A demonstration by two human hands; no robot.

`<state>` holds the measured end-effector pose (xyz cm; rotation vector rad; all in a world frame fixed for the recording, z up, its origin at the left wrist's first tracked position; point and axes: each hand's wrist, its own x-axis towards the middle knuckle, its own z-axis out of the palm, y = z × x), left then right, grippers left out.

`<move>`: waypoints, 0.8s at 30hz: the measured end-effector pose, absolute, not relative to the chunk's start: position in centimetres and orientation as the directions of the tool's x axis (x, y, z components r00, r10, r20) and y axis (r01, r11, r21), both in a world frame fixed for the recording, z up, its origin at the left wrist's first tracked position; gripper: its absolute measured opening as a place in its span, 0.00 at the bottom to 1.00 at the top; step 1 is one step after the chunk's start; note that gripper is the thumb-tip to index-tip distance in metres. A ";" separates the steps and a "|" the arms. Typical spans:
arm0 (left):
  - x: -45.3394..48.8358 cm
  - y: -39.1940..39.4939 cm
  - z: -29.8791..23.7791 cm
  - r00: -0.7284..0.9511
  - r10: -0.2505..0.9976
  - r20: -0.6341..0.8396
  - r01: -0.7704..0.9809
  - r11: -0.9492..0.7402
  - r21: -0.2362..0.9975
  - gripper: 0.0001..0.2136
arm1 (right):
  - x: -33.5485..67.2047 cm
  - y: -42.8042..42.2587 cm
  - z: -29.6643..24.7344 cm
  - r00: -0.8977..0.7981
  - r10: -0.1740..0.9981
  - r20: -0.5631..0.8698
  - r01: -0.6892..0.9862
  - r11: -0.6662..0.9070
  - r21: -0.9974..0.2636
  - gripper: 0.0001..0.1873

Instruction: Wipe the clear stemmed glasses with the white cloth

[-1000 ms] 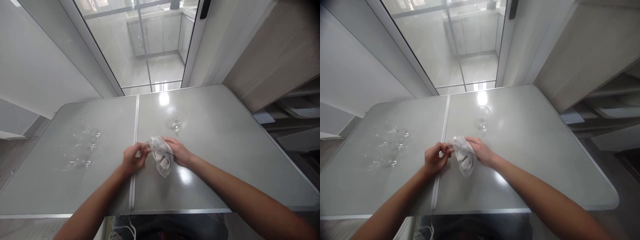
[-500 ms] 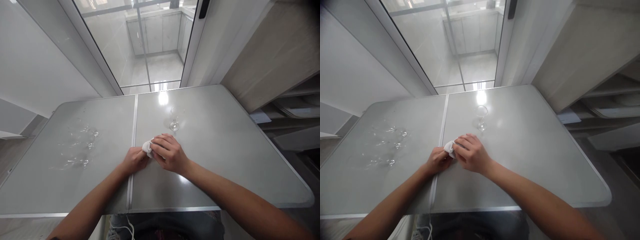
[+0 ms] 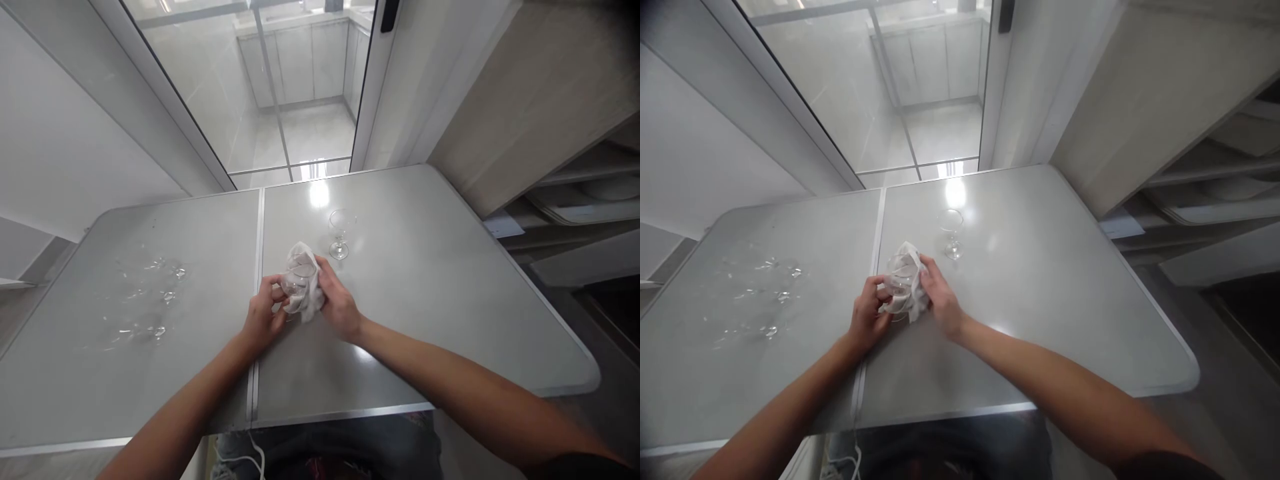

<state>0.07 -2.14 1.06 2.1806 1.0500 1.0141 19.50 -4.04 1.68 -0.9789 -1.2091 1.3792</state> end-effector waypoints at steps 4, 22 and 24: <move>0.0 -1.9 0.8 0.352 0.810 0.468 0.478 -0.586 0.655 0.09 | 18.6 -4.5 1.6 -0.244 0.950 0.195 -0.209 0.145 -0.967 0.32; -0.5 -1.2 1.4 0.320 0.909 0.267 0.005 -0.284 0.959 0.27 | 18.7 -4.8 1.3 -0.226 0.968 0.113 0.179 0.156 -0.971 0.08; -0.7 -1.1 0.9 0.320 0.921 0.225 -0.055 -0.219 0.974 0.28 | 18.7 -4.7 1.4 -0.299 0.954 0.035 0.019 0.042 -0.999 0.11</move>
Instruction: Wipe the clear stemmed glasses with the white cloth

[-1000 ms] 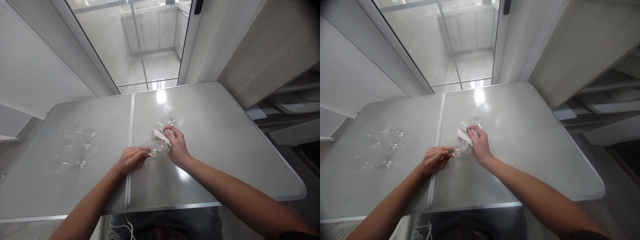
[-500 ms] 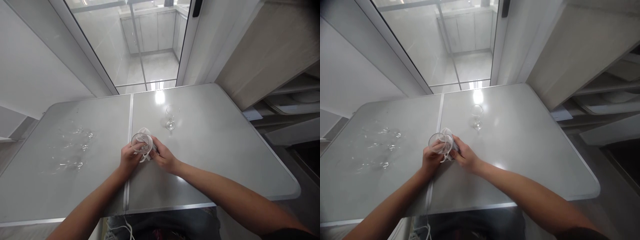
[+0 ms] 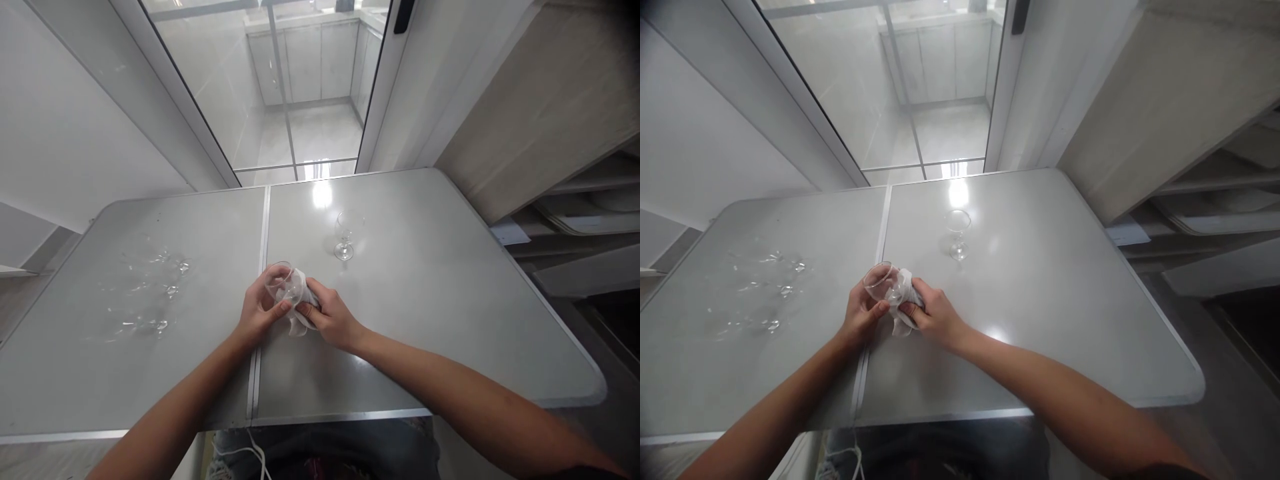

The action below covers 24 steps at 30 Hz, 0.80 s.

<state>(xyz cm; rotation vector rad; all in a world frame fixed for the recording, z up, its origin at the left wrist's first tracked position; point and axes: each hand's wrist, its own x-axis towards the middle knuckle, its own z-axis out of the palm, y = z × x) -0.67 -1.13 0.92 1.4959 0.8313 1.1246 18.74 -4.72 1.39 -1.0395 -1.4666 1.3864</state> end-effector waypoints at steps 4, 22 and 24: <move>-0.8 -1.3 0.2 0.329 0.934 0.142 -0.261 -0.054 0.964 0.36 | 19.0 -4.6 1.3 -0.607 0.786 -0.115 -0.320 -0.374 -0.870 0.25; -0.4 -0.4 0.2 0.259 0.959 0.118 -0.389 -0.008 0.921 0.36 | 18.9 -4.9 1.4 -0.559 0.815 -0.150 -0.102 -0.247 -0.964 0.19; -0.4 -0.3 0.2 0.263 0.961 0.090 -0.417 0.029 0.908 0.37 | 18.9 -4.5 1.1 -0.682 0.704 -0.198 -0.224 -0.459 -0.860 0.22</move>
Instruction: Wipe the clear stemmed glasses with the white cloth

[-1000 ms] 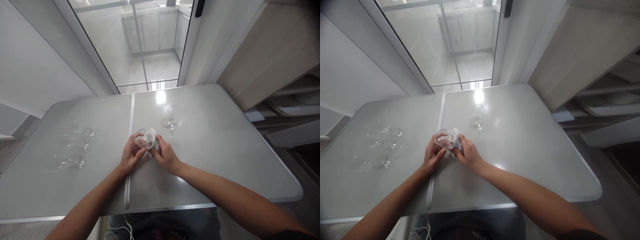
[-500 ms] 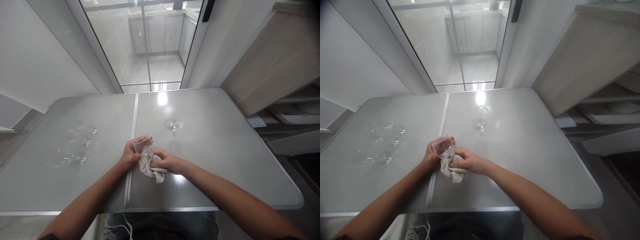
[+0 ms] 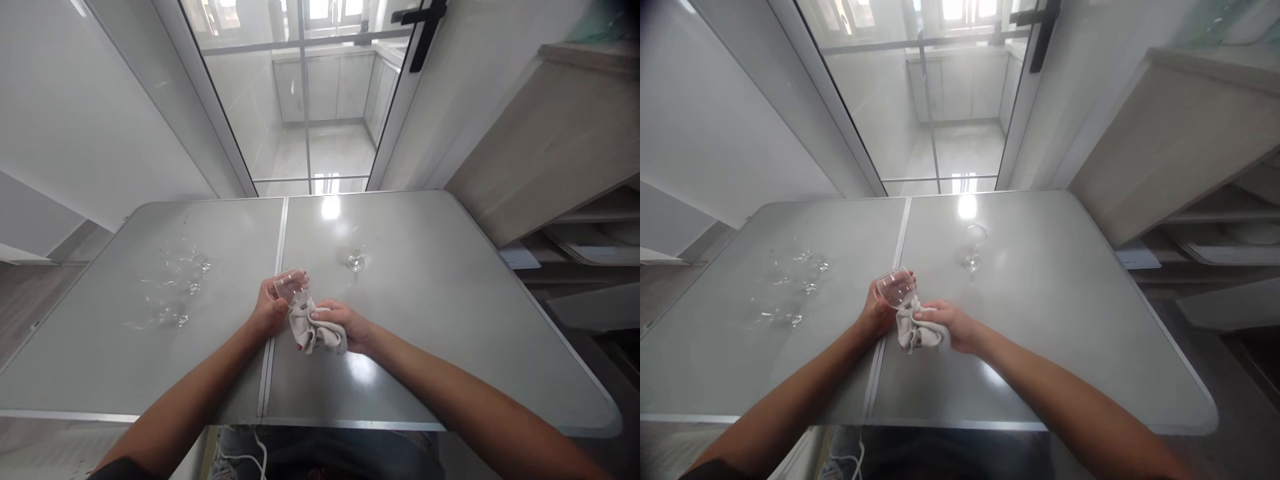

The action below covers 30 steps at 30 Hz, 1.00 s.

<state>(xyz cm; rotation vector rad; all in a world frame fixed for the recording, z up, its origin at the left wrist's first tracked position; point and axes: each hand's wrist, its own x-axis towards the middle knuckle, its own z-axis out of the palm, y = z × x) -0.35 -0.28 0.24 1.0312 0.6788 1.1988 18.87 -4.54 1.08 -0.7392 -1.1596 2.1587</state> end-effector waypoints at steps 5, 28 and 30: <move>-0.3 0.6 -0.3 0.178 0.980 0.091 -0.432 -0.005 0.902 0.34 | 19.1 -4.3 1.1 -0.423 0.906 -0.036 0.039 -0.021 -0.999 0.13; -1.0 2.0 1.4 0.325 0.932 0.159 -0.471 0.013 0.882 0.38 | 18.0 -4.6 0.3 -0.561 0.817 -0.131 -0.489 -0.454 -0.745 0.23; -1.4 2.5 1.8 0.318 0.928 0.192 -0.448 -0.032 0.893 0.38 | 18.2 -4.3 0.6 -0.569 0.813 -0.125 -0.493 -0.459 -0.740 0.23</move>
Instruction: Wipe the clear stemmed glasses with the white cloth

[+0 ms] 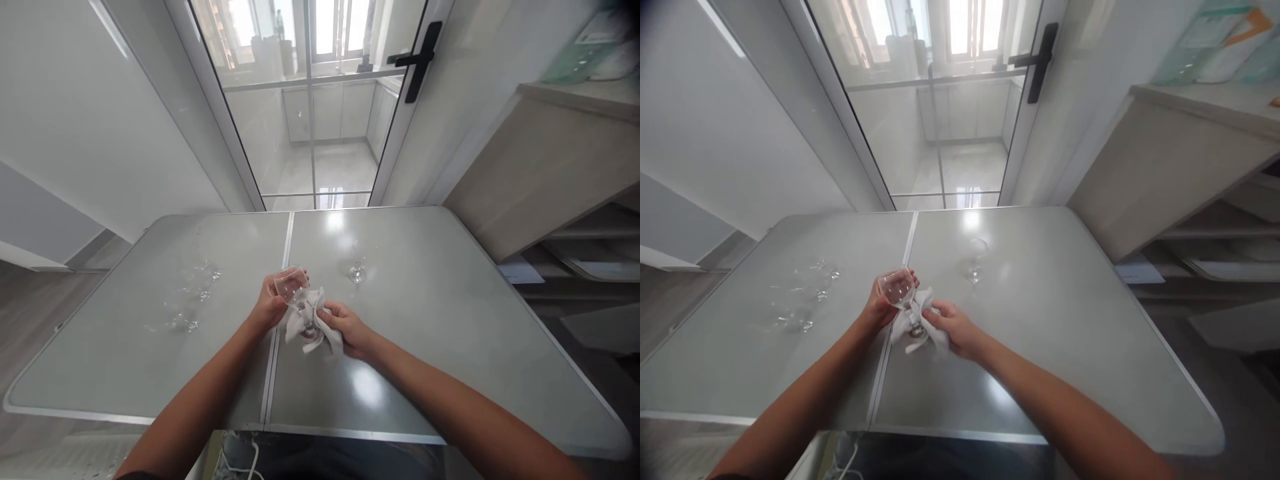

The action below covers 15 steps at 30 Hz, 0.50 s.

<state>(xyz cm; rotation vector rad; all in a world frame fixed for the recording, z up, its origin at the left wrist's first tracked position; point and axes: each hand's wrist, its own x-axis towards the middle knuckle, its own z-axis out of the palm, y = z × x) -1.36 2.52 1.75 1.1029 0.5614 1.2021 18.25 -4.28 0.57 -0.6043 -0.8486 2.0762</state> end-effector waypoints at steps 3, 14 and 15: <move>-1.8 3.0 2.7 0.387 0.876 0.289 -0.343 -0.155 0.926 0.34 | 18.8 -3.8 1.0 -0.501 0.864 -0.048 -0.369 -0.263 -0.891 0.21; -2.6 1.7 5.2 0.237 0.877 0.418 -0.147 -0.393 0.908 0.29 | 18.5 -3.5 1.5 -0.350 0.930 -0.115 -0.536 -0.300 -0.789 0.22; -2.3 1.5 5.2 0.229 0.881 0.415 -0.133 -0.394 0.909 0.29 | 18.3 -3.4 1.3 -0.425 0.896 -0.127 -0.589 -0.381 -0.713 0.24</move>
